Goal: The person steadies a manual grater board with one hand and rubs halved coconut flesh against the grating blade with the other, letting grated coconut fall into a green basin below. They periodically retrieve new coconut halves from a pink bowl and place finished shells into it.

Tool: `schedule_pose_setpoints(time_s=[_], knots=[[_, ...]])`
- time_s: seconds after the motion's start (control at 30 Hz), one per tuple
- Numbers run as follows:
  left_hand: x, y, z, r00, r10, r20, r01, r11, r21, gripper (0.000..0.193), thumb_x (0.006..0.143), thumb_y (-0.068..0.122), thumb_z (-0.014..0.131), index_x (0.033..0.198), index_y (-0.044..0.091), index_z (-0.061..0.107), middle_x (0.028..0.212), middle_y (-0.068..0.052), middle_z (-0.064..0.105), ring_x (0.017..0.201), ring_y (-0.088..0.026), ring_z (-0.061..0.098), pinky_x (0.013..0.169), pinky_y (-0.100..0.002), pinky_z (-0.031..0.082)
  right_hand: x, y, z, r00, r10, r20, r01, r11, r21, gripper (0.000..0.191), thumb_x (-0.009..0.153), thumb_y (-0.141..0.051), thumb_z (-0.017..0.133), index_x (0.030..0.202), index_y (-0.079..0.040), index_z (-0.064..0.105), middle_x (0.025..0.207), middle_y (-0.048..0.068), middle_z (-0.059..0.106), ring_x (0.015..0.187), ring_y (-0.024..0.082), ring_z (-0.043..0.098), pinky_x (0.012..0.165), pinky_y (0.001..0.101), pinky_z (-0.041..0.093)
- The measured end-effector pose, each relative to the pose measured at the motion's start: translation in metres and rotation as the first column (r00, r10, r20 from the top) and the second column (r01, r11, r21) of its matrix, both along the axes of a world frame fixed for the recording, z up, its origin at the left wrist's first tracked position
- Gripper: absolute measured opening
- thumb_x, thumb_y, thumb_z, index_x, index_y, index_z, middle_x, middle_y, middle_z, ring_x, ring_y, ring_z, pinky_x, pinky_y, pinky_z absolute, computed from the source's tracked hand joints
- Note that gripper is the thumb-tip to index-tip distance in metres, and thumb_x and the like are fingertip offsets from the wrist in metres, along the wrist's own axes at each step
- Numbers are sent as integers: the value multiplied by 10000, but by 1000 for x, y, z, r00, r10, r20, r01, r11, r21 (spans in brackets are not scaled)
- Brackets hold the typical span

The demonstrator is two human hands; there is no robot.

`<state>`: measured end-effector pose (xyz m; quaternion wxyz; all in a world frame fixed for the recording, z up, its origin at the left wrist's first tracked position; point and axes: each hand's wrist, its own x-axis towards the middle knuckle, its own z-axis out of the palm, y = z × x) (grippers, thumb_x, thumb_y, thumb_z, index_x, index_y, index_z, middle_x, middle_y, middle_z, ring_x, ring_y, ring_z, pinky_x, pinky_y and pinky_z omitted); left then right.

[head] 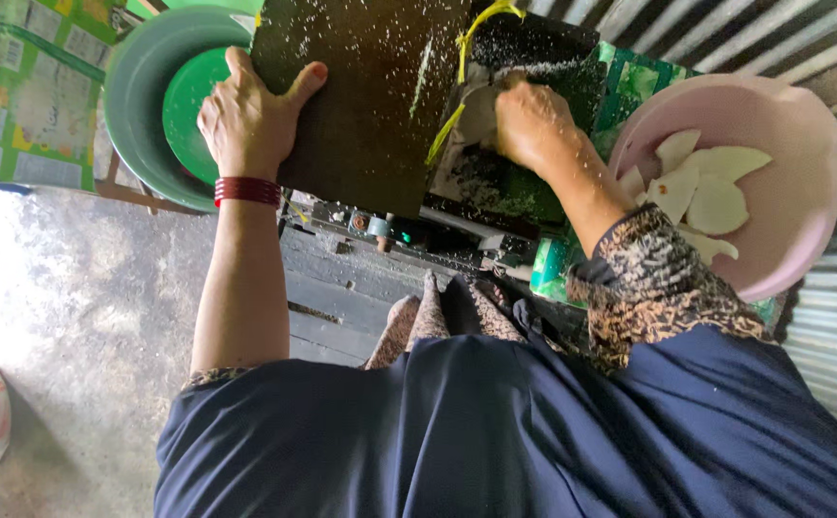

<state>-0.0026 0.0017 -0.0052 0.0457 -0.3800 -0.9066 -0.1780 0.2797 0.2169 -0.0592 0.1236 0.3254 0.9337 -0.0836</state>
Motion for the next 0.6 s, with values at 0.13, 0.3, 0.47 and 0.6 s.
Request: schedule_pose_setpoints(time_s=[0.13, 0.3, 0.47, 0.6], knots=[[-3, 0, -4, 999, -23, -45, 25, 999, 32, 955, 858, 913, 691, 1088, 0, 529, 855, -280, 691, 864, -487, 670, 769, -568, 504, 2, 6, -4, 996, 70, -61, -68, 997, 39, 196, 856, -120, 738, 903, 68, 764, 916, 275, 732, 850, 366, 754, 813, 438, 619], [-3, 0, -3, 999, -36, -6, 36, 999, 9, 941, 863, 906, 681, 1066, 1, 517, 854, -275, 685, 866, -478, 671, 780, -564, 503, 2, 11, -18, 997, 42, -64, -40, 999, 30, 199, 817, -140, 757, 884, 48, 772, 910, 263, 735, 868, 379, 742, 814, 453, 603], [-2, -1, -1, 999, -46, -23, 46, 999, 9, 942, 858, 916, 682, 1025, 4, 515, 838, -262, 688, 838, -464, 679, 766, -552, 514, 3, 10, -23, 985, 98, -140, -90, 994, 63, 160, 837, -147, 744, 863, 10, 755, 929, 246, 733, 918, 386, 734, 849, 466, 595], [0, 0, 0, 998, -53, -30, 53, 998, 17, 932, 871, 900, 678, 1055, 1, 510, 805, -245, 690, 816, -451, 682, 762, -547, 515, 2, 3, -20, 968, 70, -242, -62, 997, 42, 286, 789, -231, 795, 916, 18, 735, 1017, 237, 713, 908, 403, 716, 824, 479, 581]])
